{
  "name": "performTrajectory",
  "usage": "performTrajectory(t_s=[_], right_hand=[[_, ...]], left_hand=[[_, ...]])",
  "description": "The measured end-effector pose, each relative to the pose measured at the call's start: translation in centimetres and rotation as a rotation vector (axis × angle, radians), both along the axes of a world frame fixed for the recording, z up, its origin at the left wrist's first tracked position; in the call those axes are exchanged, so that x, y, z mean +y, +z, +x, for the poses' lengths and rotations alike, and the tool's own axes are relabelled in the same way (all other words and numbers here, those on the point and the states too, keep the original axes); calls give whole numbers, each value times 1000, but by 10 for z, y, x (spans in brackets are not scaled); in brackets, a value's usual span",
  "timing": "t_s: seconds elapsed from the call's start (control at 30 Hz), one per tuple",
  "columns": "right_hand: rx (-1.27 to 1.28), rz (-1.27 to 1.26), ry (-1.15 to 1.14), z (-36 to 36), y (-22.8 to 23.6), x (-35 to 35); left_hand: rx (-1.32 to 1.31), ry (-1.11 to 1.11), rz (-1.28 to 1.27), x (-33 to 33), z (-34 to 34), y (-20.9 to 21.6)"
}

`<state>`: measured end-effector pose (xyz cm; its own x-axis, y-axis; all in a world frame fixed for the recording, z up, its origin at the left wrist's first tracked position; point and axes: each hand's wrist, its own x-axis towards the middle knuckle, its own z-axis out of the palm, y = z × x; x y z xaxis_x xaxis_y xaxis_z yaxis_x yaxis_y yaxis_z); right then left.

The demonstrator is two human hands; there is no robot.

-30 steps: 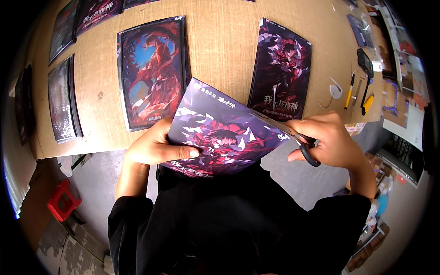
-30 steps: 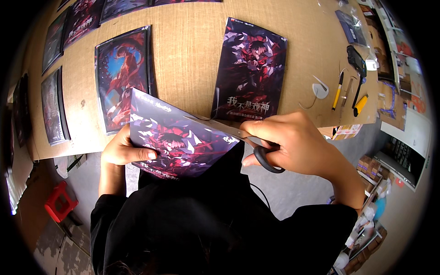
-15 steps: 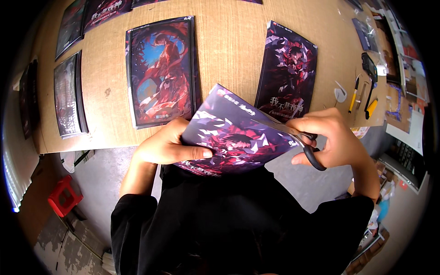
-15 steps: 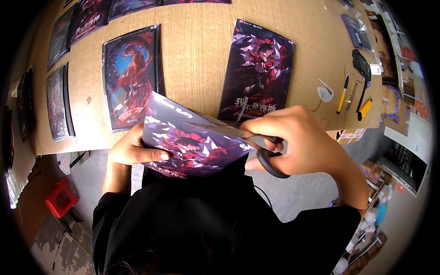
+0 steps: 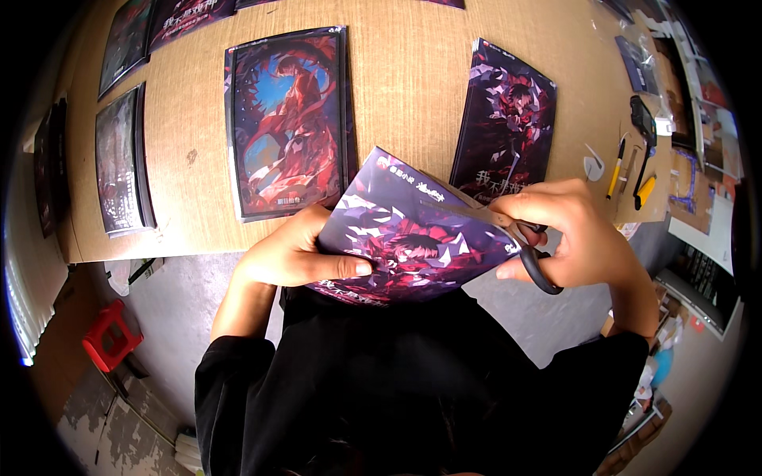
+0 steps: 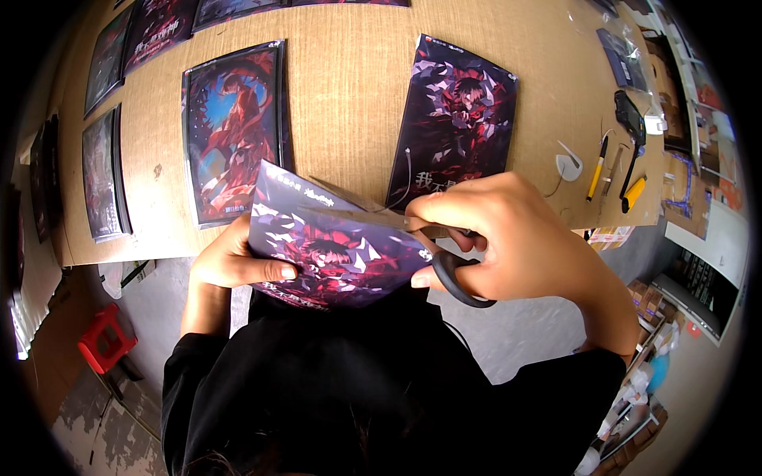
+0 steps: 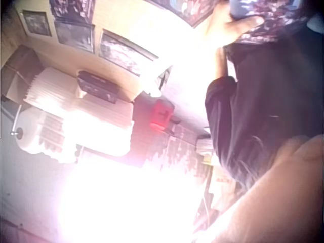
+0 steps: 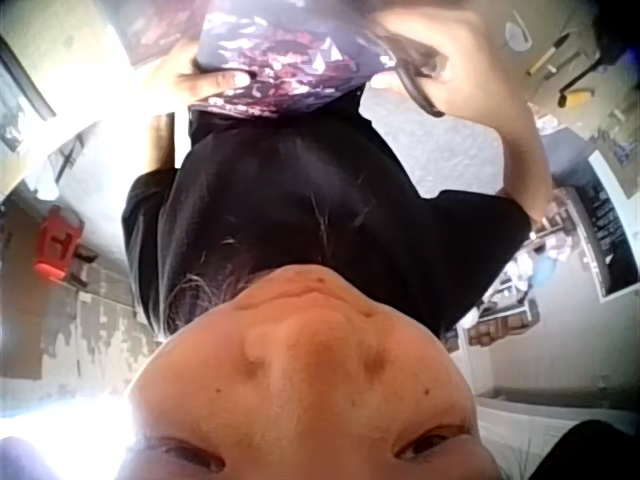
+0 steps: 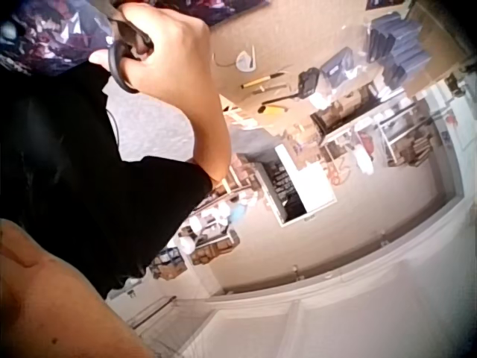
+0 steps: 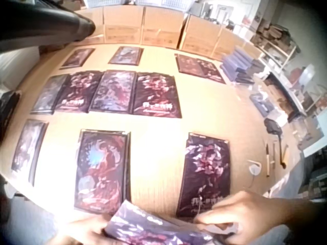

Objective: The person uses scissors to cut the plastic wrapping off several books. They trim the edges of the covers and remove the packaging, then place the books on the table.

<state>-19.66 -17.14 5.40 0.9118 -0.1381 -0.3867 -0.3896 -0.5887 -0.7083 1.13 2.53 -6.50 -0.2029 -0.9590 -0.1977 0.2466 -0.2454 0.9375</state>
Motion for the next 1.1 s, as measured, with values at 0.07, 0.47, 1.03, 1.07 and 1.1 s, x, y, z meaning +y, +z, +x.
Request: performTrajectory(t_s=[0.07,0.47,1.03,1.07,1.1], right_hand=[[-64,-7,14,-1,0,1],[-100,-52,27,-2,-1,0],[-82,-15,-52,-6,-7,7],[-75,-16,-48,-6,-7,7],[-68,-17,-44,-7,-8,6]], left_hand=[[-32,1,-51,0,1,2],[-16,-75,84,2,4,-1],[-13,-65,93,2,4,-1],[-14,-68,99,2,4,-2],[-25,-65,107,2,4,-1]])
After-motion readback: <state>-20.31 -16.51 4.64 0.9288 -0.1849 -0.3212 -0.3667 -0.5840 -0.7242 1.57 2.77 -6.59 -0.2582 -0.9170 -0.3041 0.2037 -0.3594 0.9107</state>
